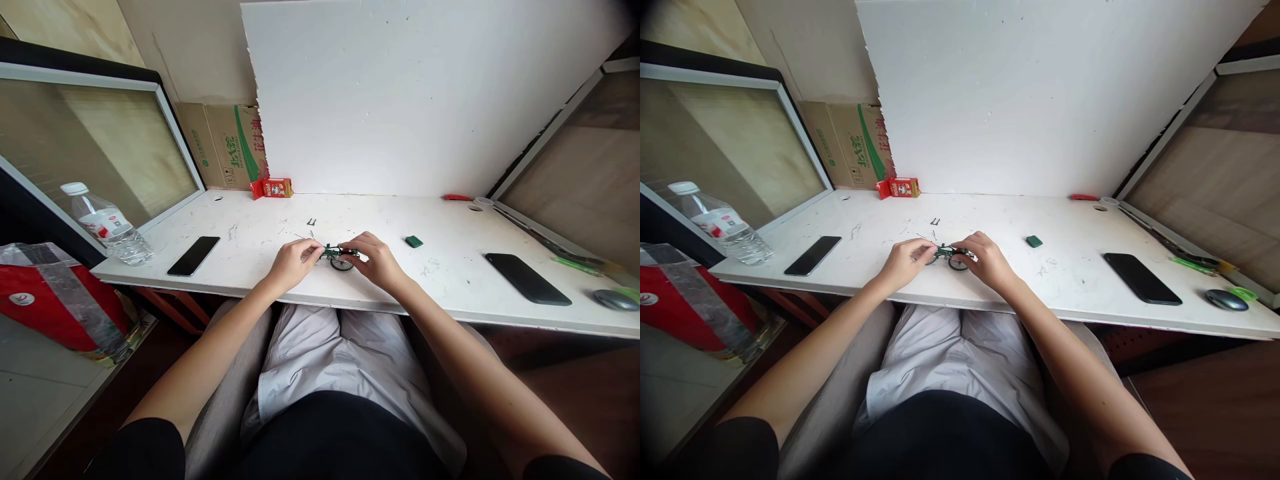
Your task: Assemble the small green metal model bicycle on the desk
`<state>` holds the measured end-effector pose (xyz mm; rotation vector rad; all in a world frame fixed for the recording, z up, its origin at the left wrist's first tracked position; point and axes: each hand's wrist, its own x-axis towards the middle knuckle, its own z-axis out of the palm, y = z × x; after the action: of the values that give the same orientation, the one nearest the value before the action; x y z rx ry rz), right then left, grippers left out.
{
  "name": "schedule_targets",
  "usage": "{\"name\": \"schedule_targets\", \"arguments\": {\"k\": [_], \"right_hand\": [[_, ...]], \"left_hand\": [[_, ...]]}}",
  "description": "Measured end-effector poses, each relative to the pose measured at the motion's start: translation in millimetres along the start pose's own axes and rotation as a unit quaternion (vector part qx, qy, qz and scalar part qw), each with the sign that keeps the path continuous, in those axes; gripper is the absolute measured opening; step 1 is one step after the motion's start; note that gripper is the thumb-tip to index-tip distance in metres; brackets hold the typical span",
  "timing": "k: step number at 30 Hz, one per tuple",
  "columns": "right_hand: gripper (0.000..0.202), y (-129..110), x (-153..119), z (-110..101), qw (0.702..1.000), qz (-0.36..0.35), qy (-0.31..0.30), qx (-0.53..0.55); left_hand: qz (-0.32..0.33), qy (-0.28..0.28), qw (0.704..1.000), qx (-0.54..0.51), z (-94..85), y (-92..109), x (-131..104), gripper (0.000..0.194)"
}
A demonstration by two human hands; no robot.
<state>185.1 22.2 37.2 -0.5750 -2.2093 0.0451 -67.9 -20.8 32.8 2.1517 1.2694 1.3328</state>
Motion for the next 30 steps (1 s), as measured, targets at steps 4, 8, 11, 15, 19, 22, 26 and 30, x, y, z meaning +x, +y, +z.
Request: {"name": "schedule_targets", "arguments": {"k": [4,8,11,15,19,22,26,30], "right_hand": [[0.020,0.1,-0.8,0.5,1.000,0.013,0.005,0.026],[0.018,-1.0,-1.8,2.1,0.999,0.010,0.023,0.027],[0.018,-0.5,-3.2,3.8,0.999,0.005,0.040,0.025],[0.024,2.6,-6.0,6.1,0.997,-0.014,0.067,0.031],[0.030,2.8,-8.1,9.5,0.995,-0.023,0.090,0.021],[0.027,0.6,-8.5,12.1,0.994,-0.013,0.106,0.003],[0.030,-2.2,-8.0,11.6,0.998,-0.024,0.051,-0.033],[0.033,-8.6,-5.0,6.5,0.994,-0.038,0.010,-0.102]], "left_hand": [[0.001,0.021,1.000,-0.010,0.0,-2.8,0.5,0.026],[0.016,0.023,1.000,0.000,2.0,-6.2,-0.9,0.024],[0.023,0.038,0.999,-0.007,4.6,-8.0,-2.2,0.023],[0.042,0.066,0.996,-0.039,7.9,-7.3,-4.0,0.023],[0.045,0.062,0.994,-0.073,14.8,-8.6,-8.0,0.020],[0.024,0.060,0.993,-0.098,22.6,-14.0,-11.7,0.018],[0.034,0.070,0.990,-0.120,29.4,-23.1,-14.2,0.013],[0.073,0.095,0.990,-0.076,29.6,-28.2,-13.4,0.009]]}}
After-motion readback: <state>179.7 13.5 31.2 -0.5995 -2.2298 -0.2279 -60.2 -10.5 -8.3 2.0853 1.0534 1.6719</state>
